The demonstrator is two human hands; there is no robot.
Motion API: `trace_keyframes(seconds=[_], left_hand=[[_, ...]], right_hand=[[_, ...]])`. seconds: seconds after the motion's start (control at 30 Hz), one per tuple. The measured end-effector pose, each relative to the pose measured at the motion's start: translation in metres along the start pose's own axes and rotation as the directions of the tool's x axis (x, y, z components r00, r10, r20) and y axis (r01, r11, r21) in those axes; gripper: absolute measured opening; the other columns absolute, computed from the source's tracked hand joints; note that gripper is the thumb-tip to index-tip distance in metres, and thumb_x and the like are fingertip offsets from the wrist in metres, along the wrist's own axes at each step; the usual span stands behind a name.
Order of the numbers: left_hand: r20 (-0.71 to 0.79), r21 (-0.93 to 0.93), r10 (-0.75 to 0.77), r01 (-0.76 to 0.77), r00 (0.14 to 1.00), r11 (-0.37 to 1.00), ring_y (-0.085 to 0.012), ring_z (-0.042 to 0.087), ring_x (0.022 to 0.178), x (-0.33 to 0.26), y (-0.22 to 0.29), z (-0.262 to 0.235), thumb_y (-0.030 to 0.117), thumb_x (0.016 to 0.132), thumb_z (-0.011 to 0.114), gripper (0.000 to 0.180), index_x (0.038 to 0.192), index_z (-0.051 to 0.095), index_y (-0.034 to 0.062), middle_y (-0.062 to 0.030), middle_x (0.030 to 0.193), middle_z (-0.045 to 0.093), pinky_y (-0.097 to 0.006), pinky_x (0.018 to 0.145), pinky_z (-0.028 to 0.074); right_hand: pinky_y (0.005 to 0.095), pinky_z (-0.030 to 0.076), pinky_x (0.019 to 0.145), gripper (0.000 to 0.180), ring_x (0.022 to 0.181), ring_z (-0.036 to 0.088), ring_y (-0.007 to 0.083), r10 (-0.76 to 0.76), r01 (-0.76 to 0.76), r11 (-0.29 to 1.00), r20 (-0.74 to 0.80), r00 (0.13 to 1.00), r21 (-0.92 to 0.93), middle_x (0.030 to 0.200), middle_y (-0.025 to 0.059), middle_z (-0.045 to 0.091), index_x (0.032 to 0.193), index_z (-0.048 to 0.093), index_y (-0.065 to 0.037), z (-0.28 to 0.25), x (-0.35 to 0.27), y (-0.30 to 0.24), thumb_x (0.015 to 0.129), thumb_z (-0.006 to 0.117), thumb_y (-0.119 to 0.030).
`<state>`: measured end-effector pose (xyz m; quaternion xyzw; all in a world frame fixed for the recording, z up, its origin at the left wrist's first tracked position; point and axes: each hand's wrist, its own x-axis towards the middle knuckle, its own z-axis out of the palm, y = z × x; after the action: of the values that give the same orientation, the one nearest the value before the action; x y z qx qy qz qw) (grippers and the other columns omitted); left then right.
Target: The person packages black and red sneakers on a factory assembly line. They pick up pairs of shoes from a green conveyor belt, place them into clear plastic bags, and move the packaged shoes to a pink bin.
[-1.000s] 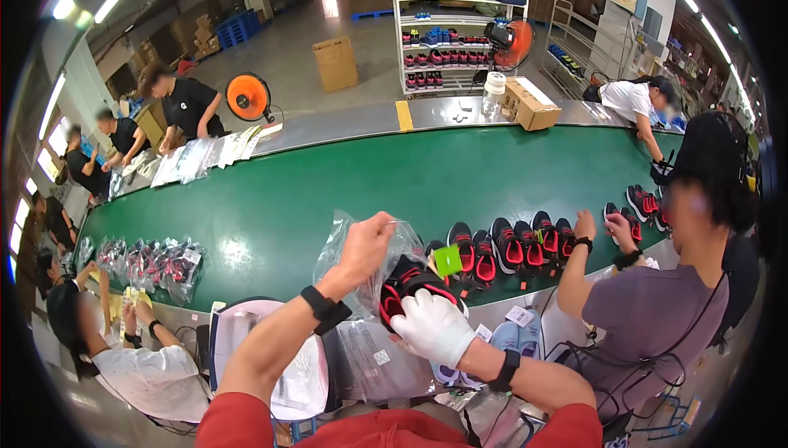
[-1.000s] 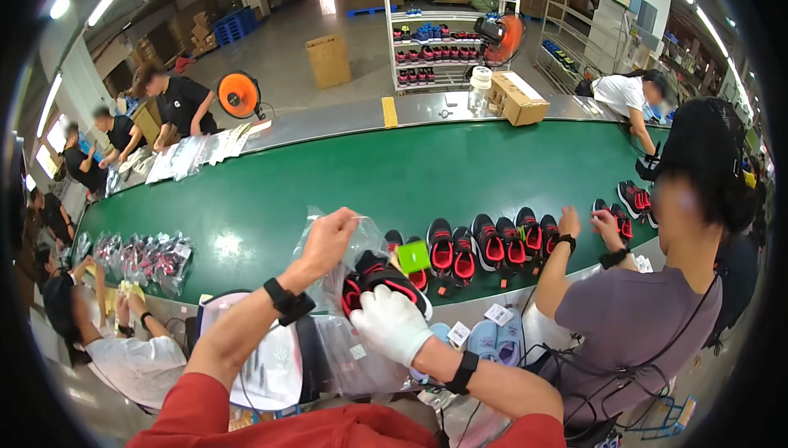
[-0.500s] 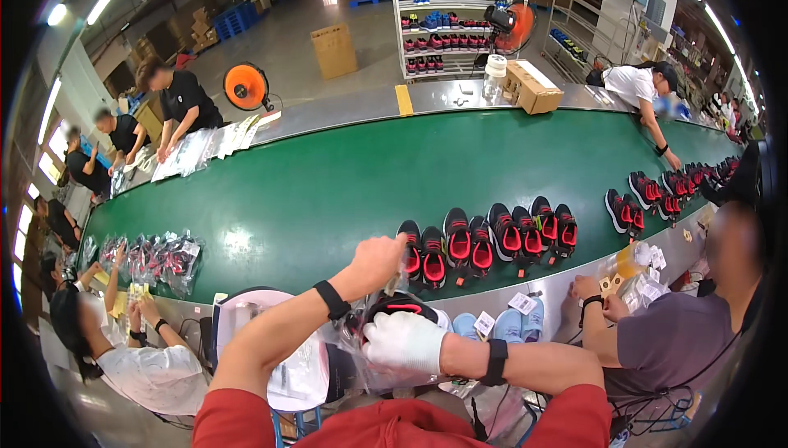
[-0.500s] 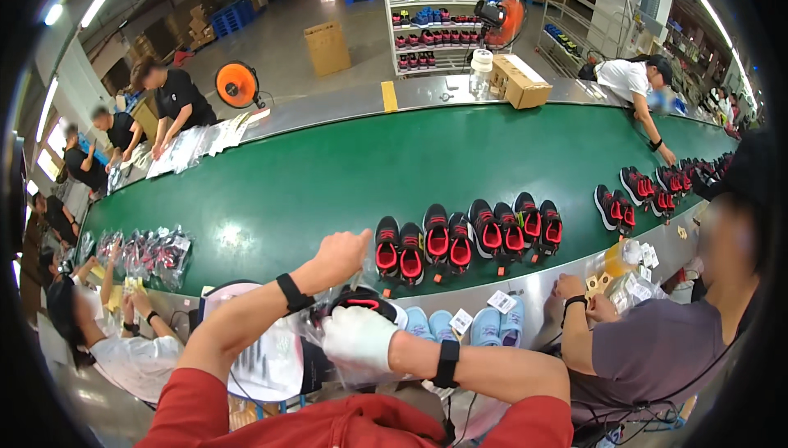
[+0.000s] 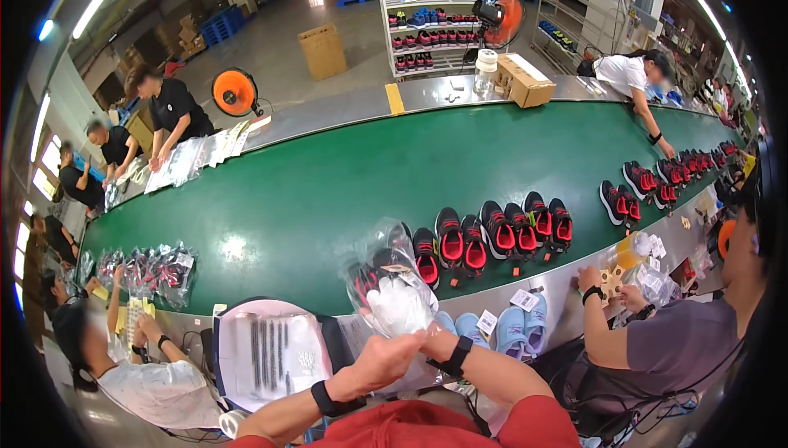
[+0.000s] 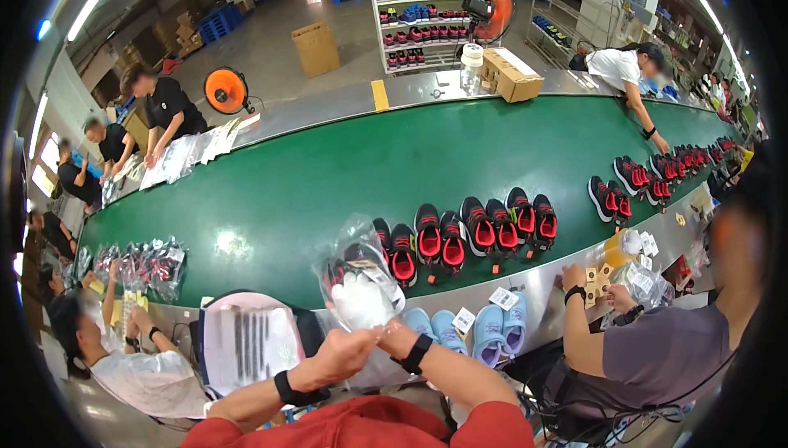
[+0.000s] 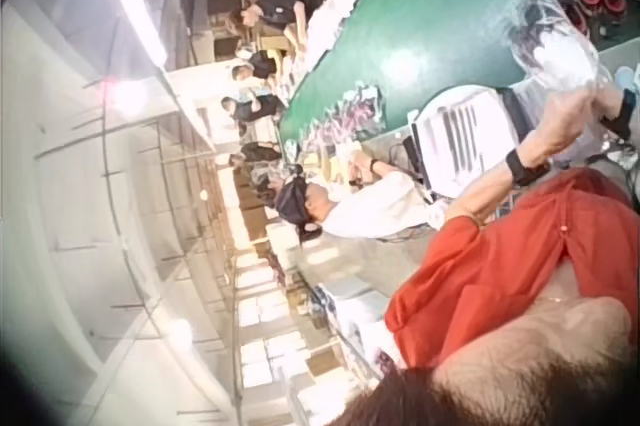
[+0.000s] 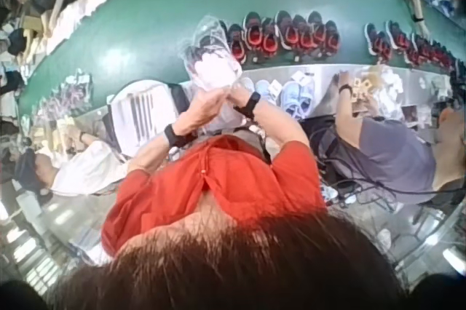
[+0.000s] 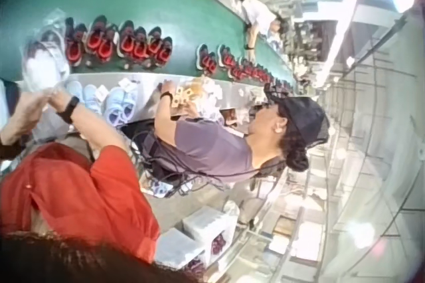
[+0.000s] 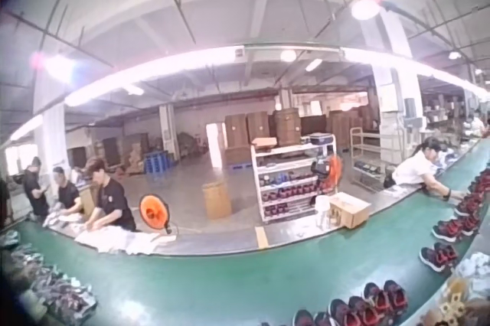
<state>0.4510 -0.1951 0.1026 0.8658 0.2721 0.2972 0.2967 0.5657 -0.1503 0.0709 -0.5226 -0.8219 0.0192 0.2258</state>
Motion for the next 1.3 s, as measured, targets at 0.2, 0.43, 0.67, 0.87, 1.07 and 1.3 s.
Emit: trace_keyframes(seconds=[0.2, 0.43, 0.67, 0.87, 1.07, 1.3], left_hand=[[-0.343, -0.059, -0.438, 0.447, 0.831, 0.893, -0.0258, 0.053, 0.046, 0.031, -0.033, -0.073, 0.009, 0.090, 0.048, 0.016, 0.091, 0.062, 0.0015, -0.0160, 0.056, 0.056, -0.034, 0.047, 0.045], [-0.104, -0.046, 0.078, -0.083, 0.992, 0.995, -0.0318, 0.059, 0.059, 0.040, 0.009, -0.018, 0.001, 0.073, 0.054, 0.023, 0.095, 0.059, 0.0062, -0.0163, 0.068, 0.057, -0.039, 0.049, 0.047], [0.114, 0.230, -0.019, -0.008, 0.993, 0.973, -0.0347, 0.057, 0.055, 0.107, 0.018, -0.072, 0.014, 0.079, 0.057, 0.015, 0.093, 0.055, 0.0075, -0.0149, 0.064, 0.057, -0.040, 0.047, 0.044], [0.077, 0.332, -0.209, 0.173, 0.975, 0.927, -0.0317, 0.061, 0.070, 0.063, -0.007, -0.087, 0.012, 0.074, 0.065, 0.047, 0.119, 0.051, 0.0118, -0.0110, 0.090, 0.059, -0.039, 0.054, 0.047], [-0.025, 0.110, -0.314, 0.314, 0.949, 0.943, -0.0309, 0.059, 0.075, -0.020, -0.058, 0.005, 0.014, 0.076, 0.065, 0.033, 0.106, 0.053, 0.0073, -0.0129, 0.089, 0.054, -0.039, 0.062, 0.049], [0.149, 0.253, -0.613, 0.570, 0.776, 0.782, -0.0320, 0.061, 0.068, -0.042, -0.091, 0.154, 0.023, 0.076, 0.063, 0.031, 0.095, 0.048, 0.0031, -0.0148, 0.084, 0.053, -0.041, 0.056, 0.051]], right_hand=[[0.0402, 0.049, 0.063, 0.024, 0.074, 0.058, 0.0294, 0.106, -0.117, 0.992, 0.196, 0.975, 0.046, 0.084, 0.0156, 0.058, 0.089, 0.061, -0.006, -0.041, -0.004, -0.002, 0.078, 0.057, -0.027], [0.0403, 0.045, 0.086, 0.032, 0.098, 0.054, 0.0279, 0.021, -0.044, 0.861, 0.052, 0.998, 0.507, 0.102, 0.0104, 0.054, 0.110, 0.055, -0.011, 0.009, -0.008, 0.010, 0.084, 0.054, -0.028], [0.0417, 0.047, 0.077, 0.024, 0.089, 0.057, 0.0330, -0.043, 0.057, 0.991, -0.114, 0.993, 0.121, 0.095, 0.0174, 0.057, 0.092, 0.059, -0.008, 0.027, 0.062, 0.011, 0.079, 0.059, -0.029], [0.0452, 0.047, 0.072, 0.027, 0.092, 0.056, 0.0375, 0.156, -0.079, 0.959, -0.270, 0.950, 0.273, 0.101, 0.0190, 0.057, 0.095, 0.056, -0.007, 0.034, 0.120, 0.019, 0.078, 0.060, -0.027], [0.0455, 0.049, 0.070, 0.026, 0.079, 0.062, 0.0362, 0.312, -0.468, 0.849, 0.482, 0.818, 0.245, 0.085, 0.0198, 0.063, 0.100, 0.057, -0.007, 0.045, 0.003, 0.056, 0.084, 0.048, -0.027], [0.0412, 0.049, 0.065, 0.020, 0.076, 0.063, 0.0342, 0.577, -0.758, 0.551, 0.497, 0.649, 0.351, 0.082, 0.0183, 0.064, 0.095, 0.061, -0.008, -0.012, -0.123, 0.044, 0.086, 0.052, -0.024]])
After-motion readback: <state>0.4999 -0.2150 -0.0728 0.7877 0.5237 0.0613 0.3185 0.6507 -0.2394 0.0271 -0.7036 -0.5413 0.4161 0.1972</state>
